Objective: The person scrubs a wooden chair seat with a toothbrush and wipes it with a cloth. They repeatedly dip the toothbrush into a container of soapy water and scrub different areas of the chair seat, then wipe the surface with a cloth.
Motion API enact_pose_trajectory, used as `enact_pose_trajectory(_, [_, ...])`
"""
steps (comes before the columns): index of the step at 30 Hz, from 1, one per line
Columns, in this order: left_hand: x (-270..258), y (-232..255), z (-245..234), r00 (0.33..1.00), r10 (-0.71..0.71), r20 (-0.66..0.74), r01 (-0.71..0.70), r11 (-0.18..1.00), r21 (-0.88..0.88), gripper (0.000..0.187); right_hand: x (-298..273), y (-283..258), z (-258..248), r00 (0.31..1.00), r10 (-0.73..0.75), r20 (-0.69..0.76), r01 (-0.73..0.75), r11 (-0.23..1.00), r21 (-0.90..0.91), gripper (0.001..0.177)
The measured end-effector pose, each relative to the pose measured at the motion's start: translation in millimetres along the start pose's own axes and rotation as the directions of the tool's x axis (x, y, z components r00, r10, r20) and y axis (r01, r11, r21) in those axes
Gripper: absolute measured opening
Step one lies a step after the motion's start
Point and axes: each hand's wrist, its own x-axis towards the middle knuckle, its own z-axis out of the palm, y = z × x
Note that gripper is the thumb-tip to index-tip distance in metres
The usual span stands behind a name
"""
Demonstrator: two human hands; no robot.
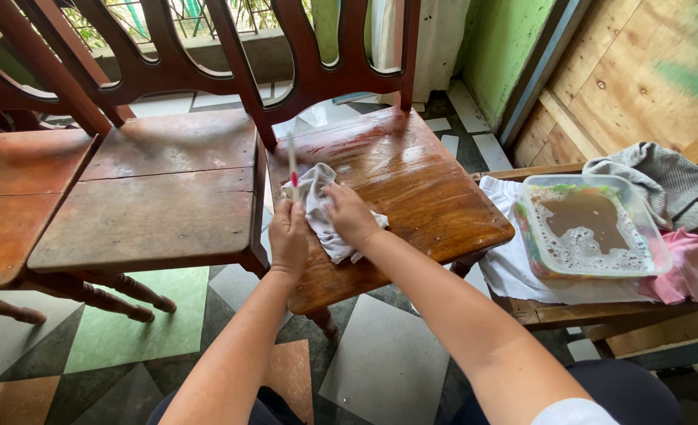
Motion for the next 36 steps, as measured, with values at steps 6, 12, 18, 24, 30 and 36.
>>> enact_pose_trajectory(6, [11,-25,7,0.98,0.164,-0.114,-0.13,0.955,0.266,0.026,7,-27,-8,0.899,0.113,0.423,0.177,0.79,-0.588,0.059])
enact_pose_trajectory(12, [24,-33,17,0.989,0.127,-0.075,-0.096,0.94,0.328,0.027,21,-20,-30,0.9,0.208,0.383,0.155,0.67,-0.726,0.058])
enact_pose_trajectory(18, [17,-22,16,0.997,0.051,-0.053,-0.031,0.945,0.326,0.027,17,64,-115,0.903,0.415,0.113,-0.166,0.578,-0.799,0.058])
enact_pose_trajectory(24, [17,-21,18,0.998,0.026,-0.051,-0.007,0.94,0.342,0.028,-19,141,-176,0.872,0.466,-0.15,-0.435,0.597,-0.674,0.059])
enact_pose_trajectory(30, [22,-33,21,0.997,0.032,-0.066,-0.005,0.927,0.375,0.026,-50,193,-177,0.905,0.357,-0.231,-0.416,0.634,-0.652,0.06])
enact_pose_trajectory(36, [26,-47,24,0.995,0.059,-0.077,-0.026,0.925,0.379,0.025,-70,195,-171,0.95,0.287,-0.119,-0.301,0.753,-0.585,0.066])
